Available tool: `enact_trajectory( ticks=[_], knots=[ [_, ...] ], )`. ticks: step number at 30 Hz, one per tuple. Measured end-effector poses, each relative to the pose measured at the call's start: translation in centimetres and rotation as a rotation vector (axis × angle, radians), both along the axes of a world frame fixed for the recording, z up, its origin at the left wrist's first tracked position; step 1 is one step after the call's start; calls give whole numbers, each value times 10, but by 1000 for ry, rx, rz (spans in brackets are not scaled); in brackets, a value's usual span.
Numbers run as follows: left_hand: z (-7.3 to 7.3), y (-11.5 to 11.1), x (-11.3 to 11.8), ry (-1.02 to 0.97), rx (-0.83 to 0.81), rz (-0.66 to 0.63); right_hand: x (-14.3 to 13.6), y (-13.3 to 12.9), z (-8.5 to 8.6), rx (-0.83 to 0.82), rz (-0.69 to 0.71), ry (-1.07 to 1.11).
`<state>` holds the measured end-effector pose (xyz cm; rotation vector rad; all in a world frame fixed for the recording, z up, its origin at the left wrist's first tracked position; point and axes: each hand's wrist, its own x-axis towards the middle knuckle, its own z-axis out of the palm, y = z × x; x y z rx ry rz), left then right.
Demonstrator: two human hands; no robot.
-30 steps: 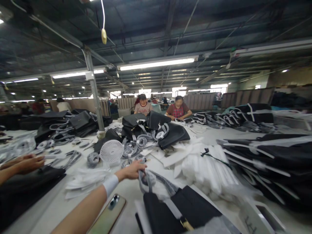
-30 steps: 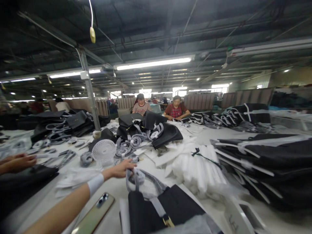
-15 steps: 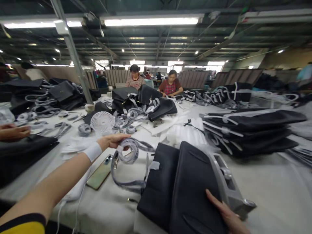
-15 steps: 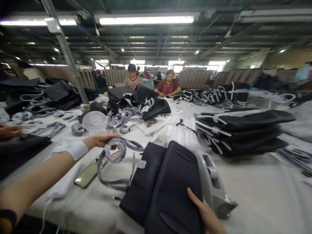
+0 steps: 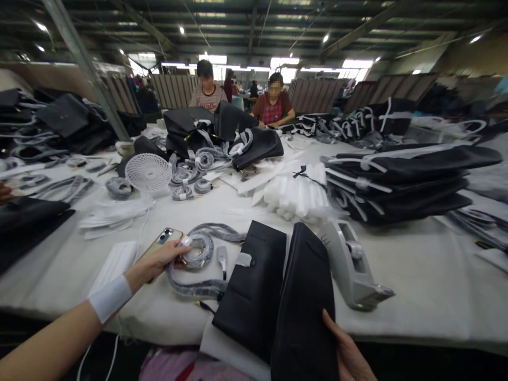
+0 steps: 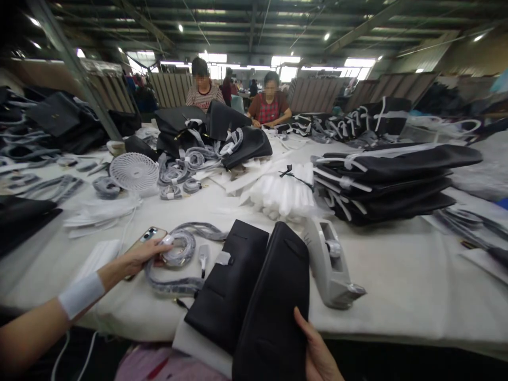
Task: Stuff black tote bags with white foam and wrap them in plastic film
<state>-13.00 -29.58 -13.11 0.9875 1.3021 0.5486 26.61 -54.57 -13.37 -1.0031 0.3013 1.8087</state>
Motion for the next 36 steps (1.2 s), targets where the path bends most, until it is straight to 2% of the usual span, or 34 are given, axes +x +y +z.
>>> enact_trajectory(
  ticks=[7, 11, 23, 31, 36],
  knots=[
    [-11, -6, -3, -88, 6, 116, -1, -2, -1, -38, -27, -75],
    [-9, -11, -3, -85, -8, 106, -4, -1, 3, -30, 13, -167],
    [-16, -11, -6, -128, -24, 116, -9, 1, 10, -47, 4, -232],
    [-18, -7, -9, -124, 0, 111, -13, 10, 21, -50, -20, -562],
    [-16, -1, -11, -69, 41, 49, -12, 15, 19, -109, -75, -476]
  ],
)
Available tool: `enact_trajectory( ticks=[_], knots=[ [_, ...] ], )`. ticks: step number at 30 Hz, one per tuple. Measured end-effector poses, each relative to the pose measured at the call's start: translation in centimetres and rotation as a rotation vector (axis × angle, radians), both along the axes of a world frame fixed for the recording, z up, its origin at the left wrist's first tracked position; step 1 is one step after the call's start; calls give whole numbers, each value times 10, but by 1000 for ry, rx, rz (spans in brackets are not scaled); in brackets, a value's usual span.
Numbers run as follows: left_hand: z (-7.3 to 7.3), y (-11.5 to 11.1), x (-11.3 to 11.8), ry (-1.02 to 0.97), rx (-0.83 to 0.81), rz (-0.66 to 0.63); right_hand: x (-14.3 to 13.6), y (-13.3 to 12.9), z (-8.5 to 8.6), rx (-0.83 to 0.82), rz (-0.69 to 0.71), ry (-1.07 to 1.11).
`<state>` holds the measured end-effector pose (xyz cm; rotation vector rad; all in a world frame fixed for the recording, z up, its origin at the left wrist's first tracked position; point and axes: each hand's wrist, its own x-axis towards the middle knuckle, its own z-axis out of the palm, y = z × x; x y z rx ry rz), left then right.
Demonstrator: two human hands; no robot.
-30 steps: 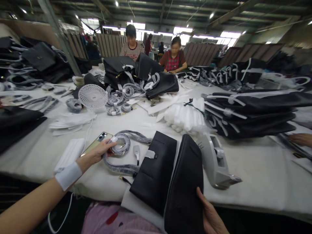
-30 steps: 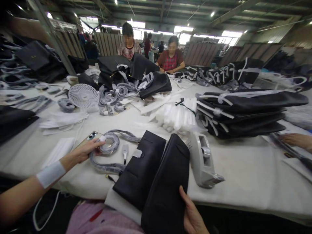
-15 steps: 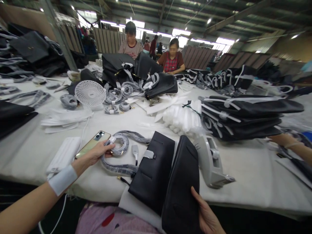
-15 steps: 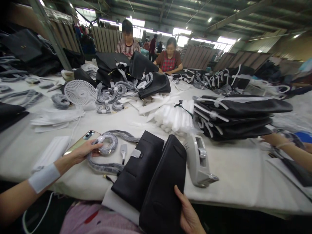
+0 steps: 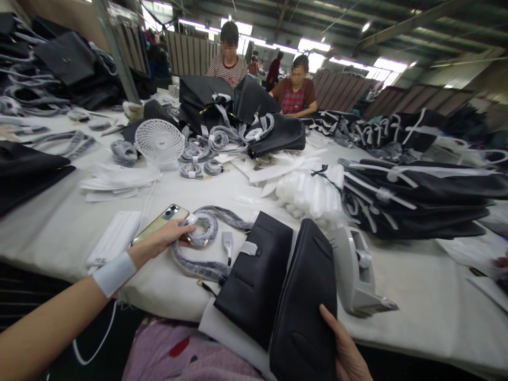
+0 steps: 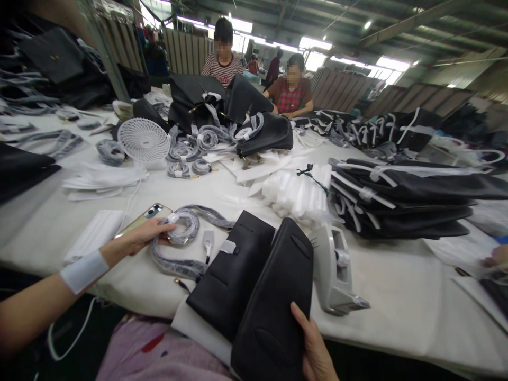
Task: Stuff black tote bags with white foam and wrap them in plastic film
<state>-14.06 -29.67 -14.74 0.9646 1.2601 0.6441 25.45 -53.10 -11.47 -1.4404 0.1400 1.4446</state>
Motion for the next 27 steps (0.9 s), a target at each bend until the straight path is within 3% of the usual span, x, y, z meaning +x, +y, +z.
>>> enact_trajectory(
  ticks=[3, 10, 18, 27],
  knots=[
    [4, 10, 0, 102, 72, -61, 3, 1, -4, -42, -12, 124],
    [8, 37, 6, 202, 122, -121, 9, 2, -7, -18, 139, 201],
    [7, 54, 13, 270, 94, -101, 2, 11, -4, 55, 118, 152],
    [19, 56, 13, 220, 107, -70, 9, 4, -19, 111, 25, 220]
  ],
)
